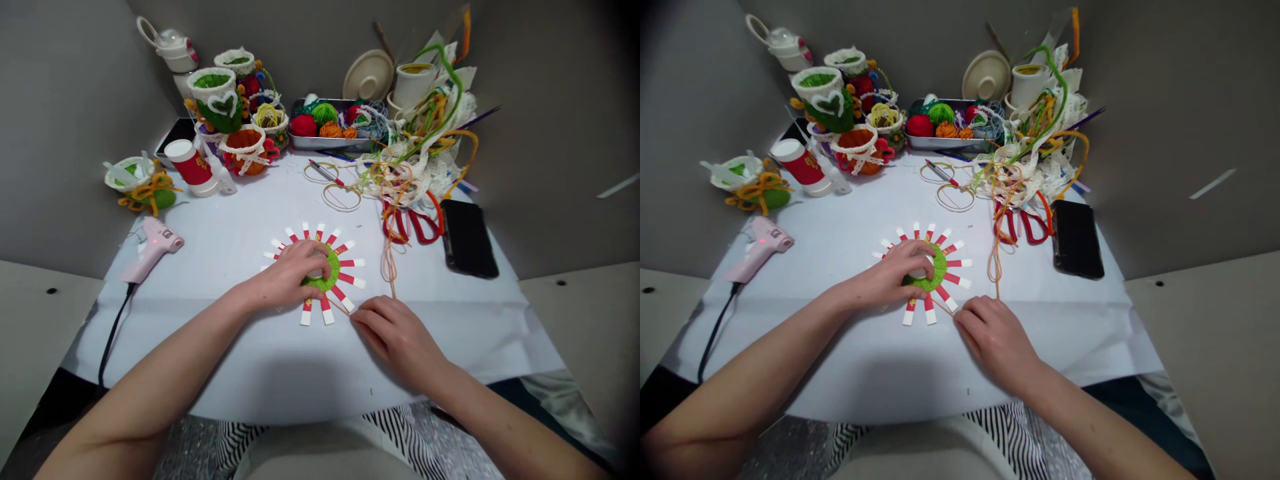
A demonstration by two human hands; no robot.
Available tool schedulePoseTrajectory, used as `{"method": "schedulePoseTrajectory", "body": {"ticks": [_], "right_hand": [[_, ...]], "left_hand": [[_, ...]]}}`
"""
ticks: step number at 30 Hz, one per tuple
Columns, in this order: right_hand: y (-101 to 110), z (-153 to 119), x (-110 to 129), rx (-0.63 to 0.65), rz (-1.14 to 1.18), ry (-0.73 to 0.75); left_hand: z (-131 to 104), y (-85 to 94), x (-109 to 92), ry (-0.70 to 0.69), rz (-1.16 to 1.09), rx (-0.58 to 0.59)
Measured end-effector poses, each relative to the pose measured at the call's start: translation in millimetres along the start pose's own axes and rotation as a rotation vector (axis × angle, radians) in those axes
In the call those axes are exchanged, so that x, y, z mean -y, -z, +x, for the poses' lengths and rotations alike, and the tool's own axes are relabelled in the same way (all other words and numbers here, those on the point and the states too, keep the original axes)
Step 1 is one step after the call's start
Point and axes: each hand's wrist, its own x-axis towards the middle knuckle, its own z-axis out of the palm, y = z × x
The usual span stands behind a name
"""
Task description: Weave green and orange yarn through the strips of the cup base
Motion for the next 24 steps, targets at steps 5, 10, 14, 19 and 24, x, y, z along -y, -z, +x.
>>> {"method": "schedulePoseTrajectory", "body": {"ticks": [5, 10, 14, 19, 24], "right_hand": [[1, 7, -5, -0.051, -0.046, -0.108], [5, 39, -26, -0.02, -0.063, -0.099], [0, 67, -40, 0.033, -0.014, -0.095], [-10, 76, -42, 0.007, 0.055, -0.147], [-12, 72, -40, -0.014, 0.109, -0.16]], "left_hand": [[0, 0.1, 0, 0.003, -0.005, 0.01], [0, 0.9, -1, 0.004, -0.017, 0.012], [0, 2.9, -3, -0.002, -0.039, 0.028], [0, 2.3, -2, -0.03, -0.037, 0.008], [-2, 0.5, 2, -0.05, -0.064, -0.022]]}}
